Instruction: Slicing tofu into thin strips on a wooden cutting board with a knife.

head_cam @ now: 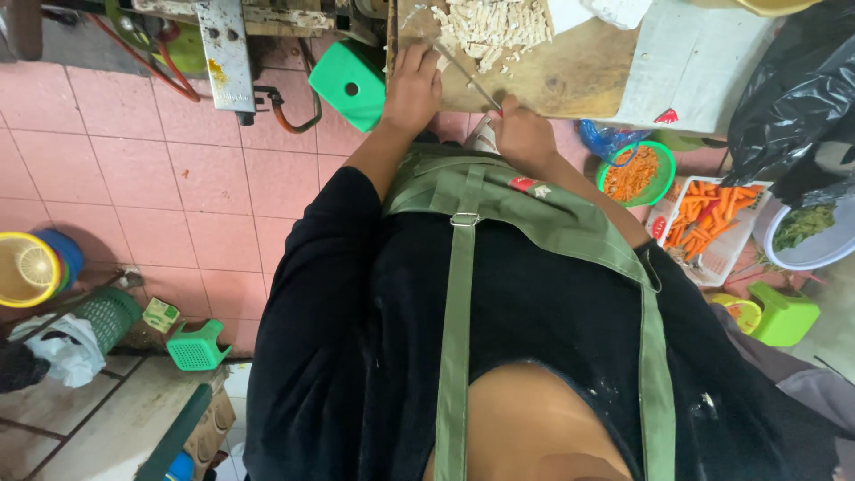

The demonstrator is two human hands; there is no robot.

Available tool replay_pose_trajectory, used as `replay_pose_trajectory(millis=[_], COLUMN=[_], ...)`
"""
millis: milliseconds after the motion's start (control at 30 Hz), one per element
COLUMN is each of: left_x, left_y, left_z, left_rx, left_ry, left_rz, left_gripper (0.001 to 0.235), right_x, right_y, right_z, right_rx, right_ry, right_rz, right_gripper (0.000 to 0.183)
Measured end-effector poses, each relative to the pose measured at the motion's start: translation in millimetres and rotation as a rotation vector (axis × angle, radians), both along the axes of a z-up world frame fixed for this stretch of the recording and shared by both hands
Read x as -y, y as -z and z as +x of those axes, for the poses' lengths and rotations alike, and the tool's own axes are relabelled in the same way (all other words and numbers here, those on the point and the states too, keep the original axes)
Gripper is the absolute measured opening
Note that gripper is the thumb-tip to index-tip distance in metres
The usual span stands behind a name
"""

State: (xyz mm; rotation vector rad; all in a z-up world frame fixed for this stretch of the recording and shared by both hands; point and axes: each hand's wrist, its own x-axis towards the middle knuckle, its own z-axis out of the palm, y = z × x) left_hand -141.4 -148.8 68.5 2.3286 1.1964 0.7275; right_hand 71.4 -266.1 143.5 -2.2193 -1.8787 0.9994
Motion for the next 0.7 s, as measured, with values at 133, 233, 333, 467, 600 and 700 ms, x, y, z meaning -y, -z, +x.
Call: replay_pose_trajectory(millis=[133,233,333,467,600,700], left_x=[-1.3,0.1,-2.4,-1.5,-5.1,-7.4], left_y=[-6.9,-8.2,-10.1,-9.0,1.6,4.1], left_z=[1.9,3.3,1.6,0.4,7.8,8.6], left_rx=[-0.032,-0.039,-0.031,-0.026,0.070,0.044], left_ry=[-0.018,-0.015,0.005,0.014,0.064,0.053], left_rz=[-0.032,-0.059,-0.070,-0.059,-0.043,-0.058], left_gripper=[0.030,0.030,0.030,0.031,0.033,0.030], right_x=[3.6,4.2,-1.7,2.9,7.5,2.4], right_y=[-10.8,-4.2,-3.6,-16.4,-15.6,-6.5], right_z=[0.0,1.5,1.8,4.5,4.1,4.9], right_rx=[-0.015,0.016,0.023,-0.020,-0.036,-0.016], right_ry=[0.009,-0.013,-0.010,0.086,0.030,0.030], right_rz=[0.082,0.029,-0.007,-0.013,0.082,0.002], right_gripper=[0.039,0.040,0.039,0.036,0.040,0.039])
